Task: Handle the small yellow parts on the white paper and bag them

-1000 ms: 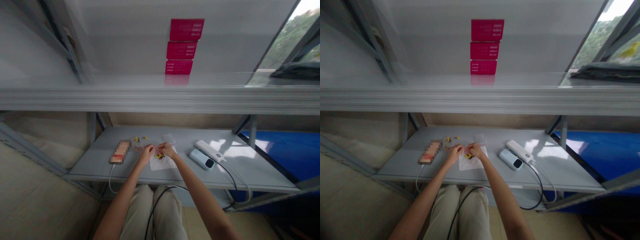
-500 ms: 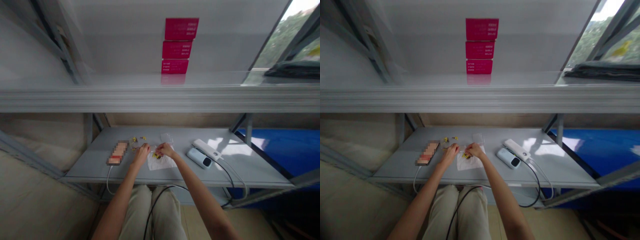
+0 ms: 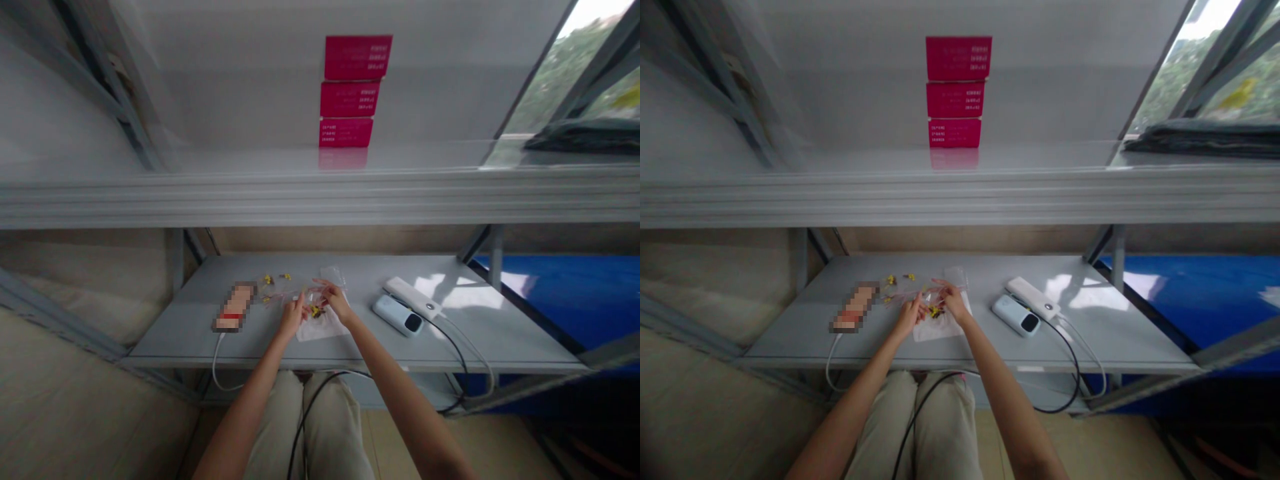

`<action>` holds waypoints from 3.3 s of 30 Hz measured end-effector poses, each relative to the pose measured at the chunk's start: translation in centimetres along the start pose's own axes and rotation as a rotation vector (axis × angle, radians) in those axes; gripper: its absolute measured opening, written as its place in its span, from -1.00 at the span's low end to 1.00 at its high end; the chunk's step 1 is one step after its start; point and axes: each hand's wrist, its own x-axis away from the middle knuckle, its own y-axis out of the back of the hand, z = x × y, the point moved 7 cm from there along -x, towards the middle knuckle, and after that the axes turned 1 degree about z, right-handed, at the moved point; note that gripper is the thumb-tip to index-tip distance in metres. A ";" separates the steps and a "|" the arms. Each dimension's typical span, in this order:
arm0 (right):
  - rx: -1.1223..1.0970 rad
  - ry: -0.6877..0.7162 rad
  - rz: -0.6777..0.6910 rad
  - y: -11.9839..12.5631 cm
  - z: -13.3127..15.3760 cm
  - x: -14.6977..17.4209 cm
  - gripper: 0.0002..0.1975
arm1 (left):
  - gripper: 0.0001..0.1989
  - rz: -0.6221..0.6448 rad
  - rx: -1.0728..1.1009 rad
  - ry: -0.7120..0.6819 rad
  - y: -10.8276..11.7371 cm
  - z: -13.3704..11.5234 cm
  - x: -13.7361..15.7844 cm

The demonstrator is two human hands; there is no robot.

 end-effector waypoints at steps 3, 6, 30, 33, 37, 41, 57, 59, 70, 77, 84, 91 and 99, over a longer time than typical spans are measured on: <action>-0.048 0.052 0.017 0.0 0.5 0.7 -0.49 | -0.28 0.049 0.300 0.162 -1.5 1.9 -0.4; -0.012 0.046 0.024 0.1 0.1 1.2 -0.49 | -0.43 -0.041 0.709 0.283 -1.7 2.9 -0.6; 0.461 0.086 -0.151 3.7 -3.3 1.8 -0.78 | -0.76 0.009 0.383 0.004 1.4 1.0 -4.6; 0.484 0.095 -0.152 3.7 -3.7 1.7 -0.79 | -0.59 0.078 0.468 0.004 0.9 1.1 -4.1; 0.483 0.088 -0.128 3.6 -3.8 1.7 -0.80 | -0.45 0.145 0.570 0.024 0.4 1.7 -3.0; 0.480 0.078 -0.152 3.8 -3.6 1.9 -0.81 | -0.47 0.098 0.404 0.037 0.7 2.5 -1.8; 0.519 0.156 -0.166 3.4 -2.7 2.7 -0.81 | -0.94 0.173 0.037 -0.043 -0.1 1.2 -1.3; 0.560 0.157 -0.160 3.2 -2.8 2.7 -0.81 | -0.96 0.165 -0.027 -0.063 0.0 1.5 -1.3; 0.576 0.204 -0.197 3.5 -3.3 2.5 -0.83 | -0.94 0.231 -0.405 -0.340 -0.4 -1.5 -0.5; 0.476 0.205 -0.048 2.7 -2.9 2.3 -0.79 | -0.89 0.277 -0.409 -0.285 -0.4 -2.1 -0.3; 0.436 0.240 -0.016 2.5 -2.9 2.5 -0.81 | -0.86 0.286 -0.301 -0.125 -0.4 0.0 -0.8; 0.369 0.273 -0.010 2.7 -3.1 2.6 -0.78 | -0.89 0.301 -0.213 -0.222 -0.6 -1.0 -0.7; 0.379 0.272 0.008 2.4 -2.5 2.6 -0.78 | -0.88 0.311 -0.170 -0.195 -0.9 -2.2 -0.6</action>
